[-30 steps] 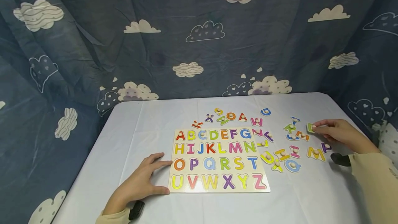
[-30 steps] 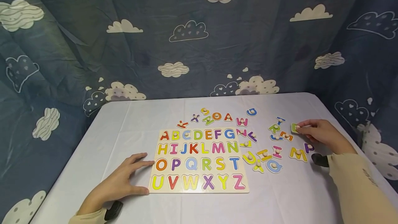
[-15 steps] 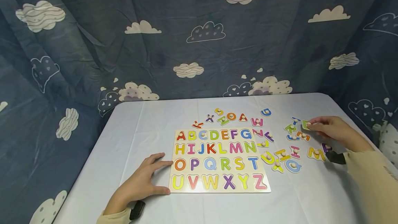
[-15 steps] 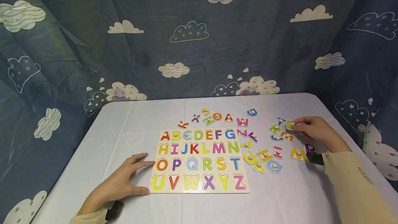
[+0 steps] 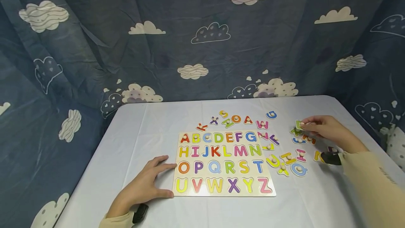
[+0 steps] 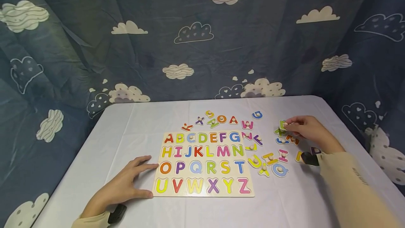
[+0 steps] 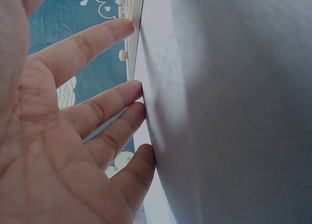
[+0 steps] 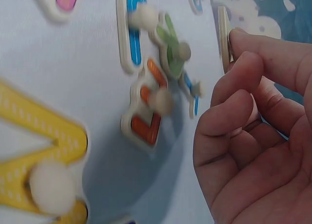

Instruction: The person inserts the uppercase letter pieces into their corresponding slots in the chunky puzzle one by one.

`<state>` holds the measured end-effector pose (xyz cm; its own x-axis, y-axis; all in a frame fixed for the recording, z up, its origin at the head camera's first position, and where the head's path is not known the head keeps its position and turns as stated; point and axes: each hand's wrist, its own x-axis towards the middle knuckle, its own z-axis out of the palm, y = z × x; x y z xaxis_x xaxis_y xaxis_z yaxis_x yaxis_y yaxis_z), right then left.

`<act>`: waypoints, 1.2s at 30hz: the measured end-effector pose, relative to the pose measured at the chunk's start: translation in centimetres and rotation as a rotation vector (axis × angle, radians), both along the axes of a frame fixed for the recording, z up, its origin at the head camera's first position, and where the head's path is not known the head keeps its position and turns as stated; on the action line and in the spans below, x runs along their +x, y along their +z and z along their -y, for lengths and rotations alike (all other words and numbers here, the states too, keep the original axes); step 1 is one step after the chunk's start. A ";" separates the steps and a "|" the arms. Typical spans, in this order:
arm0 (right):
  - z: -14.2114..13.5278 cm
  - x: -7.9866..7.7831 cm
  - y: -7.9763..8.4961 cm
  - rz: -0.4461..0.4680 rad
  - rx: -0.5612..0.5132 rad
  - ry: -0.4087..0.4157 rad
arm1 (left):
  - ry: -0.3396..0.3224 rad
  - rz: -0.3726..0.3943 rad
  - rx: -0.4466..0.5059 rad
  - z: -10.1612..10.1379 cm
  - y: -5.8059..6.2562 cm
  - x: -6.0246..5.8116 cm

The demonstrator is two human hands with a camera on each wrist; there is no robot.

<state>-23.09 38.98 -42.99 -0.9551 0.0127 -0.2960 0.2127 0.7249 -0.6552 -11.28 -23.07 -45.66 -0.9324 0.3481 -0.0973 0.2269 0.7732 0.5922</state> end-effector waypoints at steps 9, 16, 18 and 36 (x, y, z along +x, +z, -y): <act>2.8 -0.7 0.3 0.005 -0.028 0.008 | 0.007 0.006 -0.005 0.0 -0.1 0.0; 5.2 -1.4 0.2 -0.010 -0.039 0.023 | -0.005 0.001 0.001 0.1 0.0 -0.1; 6.1 -1.5 0.2 -0.022 -0.043 0.034 | -0.010 -0.003 0.001 0.1 0.0 -0.1; 13.0 -1.9 0.6 -0.042 -0.109 0.135 | -0.005 0.001 0.002 0.0 0.0 -0.1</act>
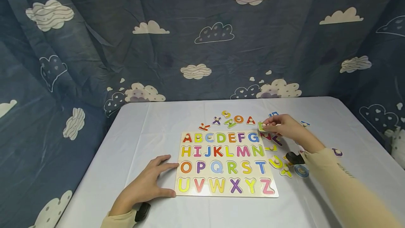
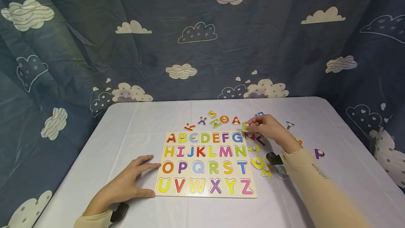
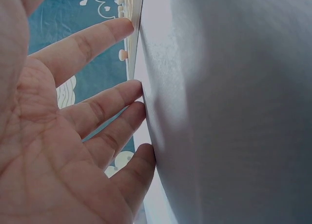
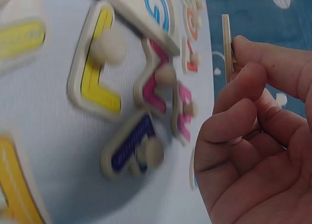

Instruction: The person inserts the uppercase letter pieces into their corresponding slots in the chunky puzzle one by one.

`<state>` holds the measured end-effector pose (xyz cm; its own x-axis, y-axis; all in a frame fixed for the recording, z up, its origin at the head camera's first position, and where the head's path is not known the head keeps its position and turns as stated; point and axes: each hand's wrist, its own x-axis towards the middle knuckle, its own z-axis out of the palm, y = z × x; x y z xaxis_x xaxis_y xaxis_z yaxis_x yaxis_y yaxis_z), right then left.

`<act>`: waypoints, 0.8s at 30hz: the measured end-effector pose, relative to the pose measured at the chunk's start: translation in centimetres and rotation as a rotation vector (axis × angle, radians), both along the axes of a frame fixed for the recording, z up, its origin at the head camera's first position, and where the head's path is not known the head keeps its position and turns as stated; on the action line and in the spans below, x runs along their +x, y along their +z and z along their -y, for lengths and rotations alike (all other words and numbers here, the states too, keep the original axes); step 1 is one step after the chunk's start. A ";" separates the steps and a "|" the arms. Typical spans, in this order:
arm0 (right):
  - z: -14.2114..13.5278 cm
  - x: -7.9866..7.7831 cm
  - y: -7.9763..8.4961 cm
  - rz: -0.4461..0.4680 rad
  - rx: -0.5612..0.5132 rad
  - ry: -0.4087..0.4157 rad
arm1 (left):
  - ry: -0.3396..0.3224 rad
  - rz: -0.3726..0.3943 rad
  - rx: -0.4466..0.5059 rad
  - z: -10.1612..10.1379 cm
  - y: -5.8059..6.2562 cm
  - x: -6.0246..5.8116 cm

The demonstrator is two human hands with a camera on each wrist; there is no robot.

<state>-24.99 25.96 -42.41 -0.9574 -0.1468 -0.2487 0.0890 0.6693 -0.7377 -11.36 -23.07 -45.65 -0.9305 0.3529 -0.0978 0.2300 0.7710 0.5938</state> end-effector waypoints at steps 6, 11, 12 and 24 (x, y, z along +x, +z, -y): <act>1.7 -0.2 -0.3 -0.005 -0.023 0.012 | -0.004 -0.003 0.001 0.0 0.0 0.0; 3.3 -0.4 -0.3 0.004 -0.065 0.029 | -0.005 -0.001 0.000 0.0 0.0 0.0; 3.7 -0.4 -0.2 -0.001 -0.073 0.032 | -0.005 -0.001 -0.001 0.0 0.0 0.0; 7.3 -0.9 -0.8 -0.004 -0.129 0.027 | -0.019 -0.015 0.000 0.1 0.0 0.0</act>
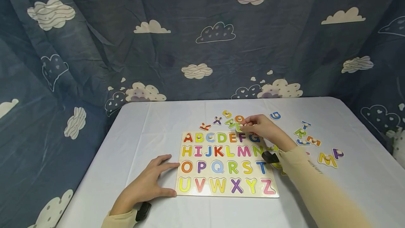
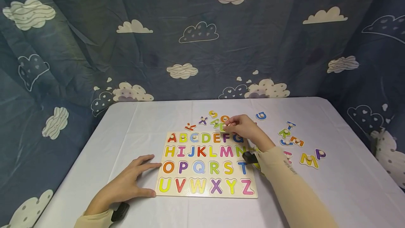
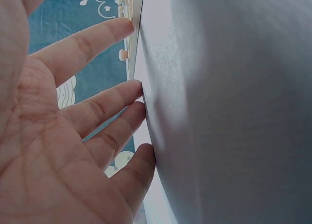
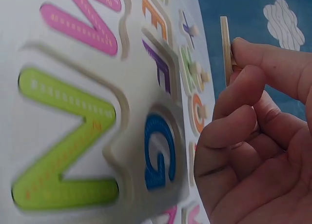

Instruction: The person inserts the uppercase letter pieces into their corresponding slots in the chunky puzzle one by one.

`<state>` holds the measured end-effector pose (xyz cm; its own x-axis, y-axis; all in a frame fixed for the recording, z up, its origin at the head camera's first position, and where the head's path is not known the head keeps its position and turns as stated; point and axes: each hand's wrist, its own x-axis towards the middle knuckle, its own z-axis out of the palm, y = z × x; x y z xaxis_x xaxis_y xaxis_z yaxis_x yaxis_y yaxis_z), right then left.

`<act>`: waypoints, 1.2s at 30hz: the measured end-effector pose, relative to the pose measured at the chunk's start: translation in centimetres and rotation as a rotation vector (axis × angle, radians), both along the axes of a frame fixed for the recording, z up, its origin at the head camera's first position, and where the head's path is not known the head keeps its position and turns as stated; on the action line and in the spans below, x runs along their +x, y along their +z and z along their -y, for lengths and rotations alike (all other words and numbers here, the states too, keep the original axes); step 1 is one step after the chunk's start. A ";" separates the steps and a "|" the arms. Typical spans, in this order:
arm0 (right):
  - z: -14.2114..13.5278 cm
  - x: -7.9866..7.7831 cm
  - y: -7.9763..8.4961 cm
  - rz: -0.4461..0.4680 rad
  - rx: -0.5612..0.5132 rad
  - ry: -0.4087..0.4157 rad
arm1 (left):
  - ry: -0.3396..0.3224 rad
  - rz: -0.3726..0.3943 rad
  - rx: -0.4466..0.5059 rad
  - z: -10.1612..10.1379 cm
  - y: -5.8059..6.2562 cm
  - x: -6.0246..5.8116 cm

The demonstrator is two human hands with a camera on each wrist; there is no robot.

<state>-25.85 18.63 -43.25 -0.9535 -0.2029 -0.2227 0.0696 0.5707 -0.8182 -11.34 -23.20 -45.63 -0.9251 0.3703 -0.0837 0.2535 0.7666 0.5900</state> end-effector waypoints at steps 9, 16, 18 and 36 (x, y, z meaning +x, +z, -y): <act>2.0 -0.4 -0.7 0.002 -0.014 -0.003 | -0.011 -0.015 -0.004 0.1 0.0 0.0; 3.4 -0.4 -1.0 0.029 -0.029 0.010 | -0.019 -0.026 -0.005 0.1 -0.1 0.0; 3.8 -0.4 -1.1 0.029 -0.031 0.013 | -0.021 -0.028 -0.004 0.2 -0.1 0.0; 6.6 0.1 -1.5 0.089 -0.045 0.041 | -0.015 -0.022 -0.005 0.2 0.3 0.2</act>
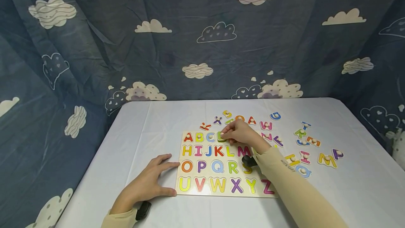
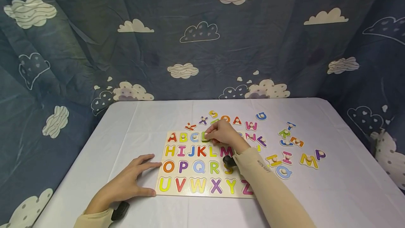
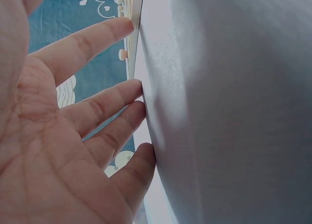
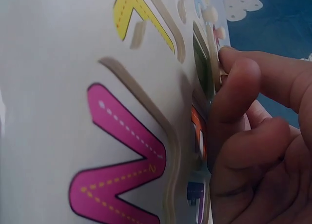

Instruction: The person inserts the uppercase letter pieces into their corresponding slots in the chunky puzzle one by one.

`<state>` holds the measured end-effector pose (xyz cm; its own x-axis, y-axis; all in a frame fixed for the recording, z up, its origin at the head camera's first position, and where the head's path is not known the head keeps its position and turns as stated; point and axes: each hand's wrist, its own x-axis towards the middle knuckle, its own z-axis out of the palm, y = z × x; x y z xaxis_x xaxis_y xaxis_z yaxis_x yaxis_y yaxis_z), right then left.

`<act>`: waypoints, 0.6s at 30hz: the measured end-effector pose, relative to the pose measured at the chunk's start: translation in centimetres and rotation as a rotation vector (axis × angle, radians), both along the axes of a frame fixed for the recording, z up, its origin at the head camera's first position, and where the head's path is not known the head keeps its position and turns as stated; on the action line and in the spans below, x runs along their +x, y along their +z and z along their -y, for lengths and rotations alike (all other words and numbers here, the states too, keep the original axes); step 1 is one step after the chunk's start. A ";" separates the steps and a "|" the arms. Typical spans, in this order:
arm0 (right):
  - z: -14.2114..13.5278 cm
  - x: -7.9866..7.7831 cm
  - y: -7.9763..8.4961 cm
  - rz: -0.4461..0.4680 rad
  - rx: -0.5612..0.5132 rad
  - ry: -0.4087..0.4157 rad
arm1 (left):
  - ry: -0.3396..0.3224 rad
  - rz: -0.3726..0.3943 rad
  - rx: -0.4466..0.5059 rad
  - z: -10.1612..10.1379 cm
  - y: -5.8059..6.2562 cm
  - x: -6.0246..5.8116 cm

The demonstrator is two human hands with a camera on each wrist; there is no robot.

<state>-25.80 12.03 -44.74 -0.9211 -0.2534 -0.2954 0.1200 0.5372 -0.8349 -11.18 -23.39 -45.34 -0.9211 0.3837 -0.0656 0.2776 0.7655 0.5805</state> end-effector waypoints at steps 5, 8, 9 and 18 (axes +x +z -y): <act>0.2 0.1 0.1 0.003 0.011 0.000 | -0.001 0.001 0.002 0.0 0.0 0.0; 0.3 0.1 0.0 0.003 0.021 -0.001 | 0.001 0.002 0.002 -0.1 0.0 0.0; 0.3 0.1 0.0 0.003 0.025 0.001 | 0.001 0.003 0.001 -0.1 0.0 0.0; 0.4 0.2 0.0 -0.007 0.011 0.010 | 0.008 0.006 -0.006 -0.2 -0.2 -0.1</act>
<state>-25.55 11.65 -44.72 -0.9204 -0.2596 -0.2923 0.1090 0.5478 -0.8295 -11.27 -23.24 -45.52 -0.9237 0.3760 -0.0732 0.2682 0.7713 0.5772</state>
